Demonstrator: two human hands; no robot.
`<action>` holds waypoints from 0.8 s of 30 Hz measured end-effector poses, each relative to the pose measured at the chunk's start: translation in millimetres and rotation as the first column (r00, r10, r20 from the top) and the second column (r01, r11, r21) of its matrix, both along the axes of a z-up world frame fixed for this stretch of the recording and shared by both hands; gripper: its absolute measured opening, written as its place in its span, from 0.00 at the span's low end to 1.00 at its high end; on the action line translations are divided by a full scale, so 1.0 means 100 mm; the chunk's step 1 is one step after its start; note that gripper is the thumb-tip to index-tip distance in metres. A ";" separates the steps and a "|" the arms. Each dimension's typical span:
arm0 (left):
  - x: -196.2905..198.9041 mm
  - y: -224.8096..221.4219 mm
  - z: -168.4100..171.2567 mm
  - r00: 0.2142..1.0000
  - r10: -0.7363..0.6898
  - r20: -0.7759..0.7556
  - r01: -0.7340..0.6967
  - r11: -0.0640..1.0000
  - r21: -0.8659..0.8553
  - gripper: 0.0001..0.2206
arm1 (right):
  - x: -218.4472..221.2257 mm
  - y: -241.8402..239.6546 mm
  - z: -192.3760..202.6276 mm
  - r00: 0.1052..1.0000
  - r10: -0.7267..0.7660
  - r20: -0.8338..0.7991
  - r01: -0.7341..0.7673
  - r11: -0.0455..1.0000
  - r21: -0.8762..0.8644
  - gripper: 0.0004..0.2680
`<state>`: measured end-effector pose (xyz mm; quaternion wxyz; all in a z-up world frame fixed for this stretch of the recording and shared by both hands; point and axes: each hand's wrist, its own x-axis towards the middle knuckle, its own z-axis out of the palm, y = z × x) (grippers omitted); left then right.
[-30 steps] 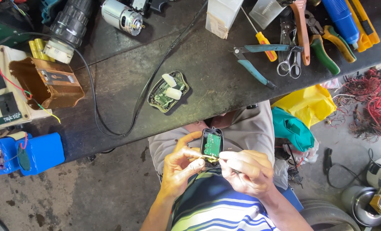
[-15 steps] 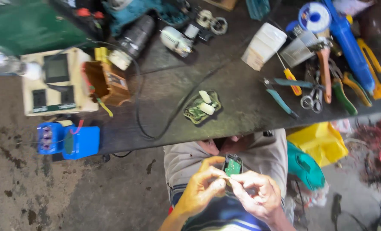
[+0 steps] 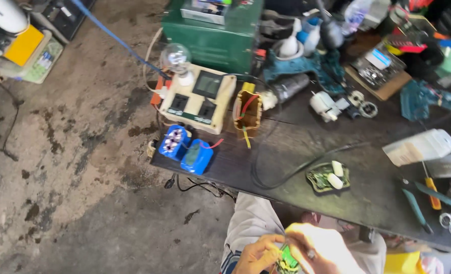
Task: Repairing a power tool battery pack by inspecting and arranging wires on the circuit board
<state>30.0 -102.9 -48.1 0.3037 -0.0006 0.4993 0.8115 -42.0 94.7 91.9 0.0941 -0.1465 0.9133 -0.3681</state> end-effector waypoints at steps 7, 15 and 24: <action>0.25 0.00 -0.66 0.999 -0.005 -0.039 -0.003 0.982 -0.191 0.08 | -1.54 -1.47 1.42 0.671 0.512 -0.537 -0.563 0.822 0.080 0.07; 0.35 -0.12 -0.88 0.891 0.174 -0.420 -0.262 0.952 -0.161 0.11 | -2.66 -2.80 0.74 0.671 0.717 -0.191 -0.560 0.658 0.504 0.20; 0.55 -0.31 -1.40 0.941 0.193 -0.277 -0.250 0.951 -0.185 0.06 | -2.90 -3.12 0.56 0.723 0.687 0.067 -0.538 0.499 0.680 0.07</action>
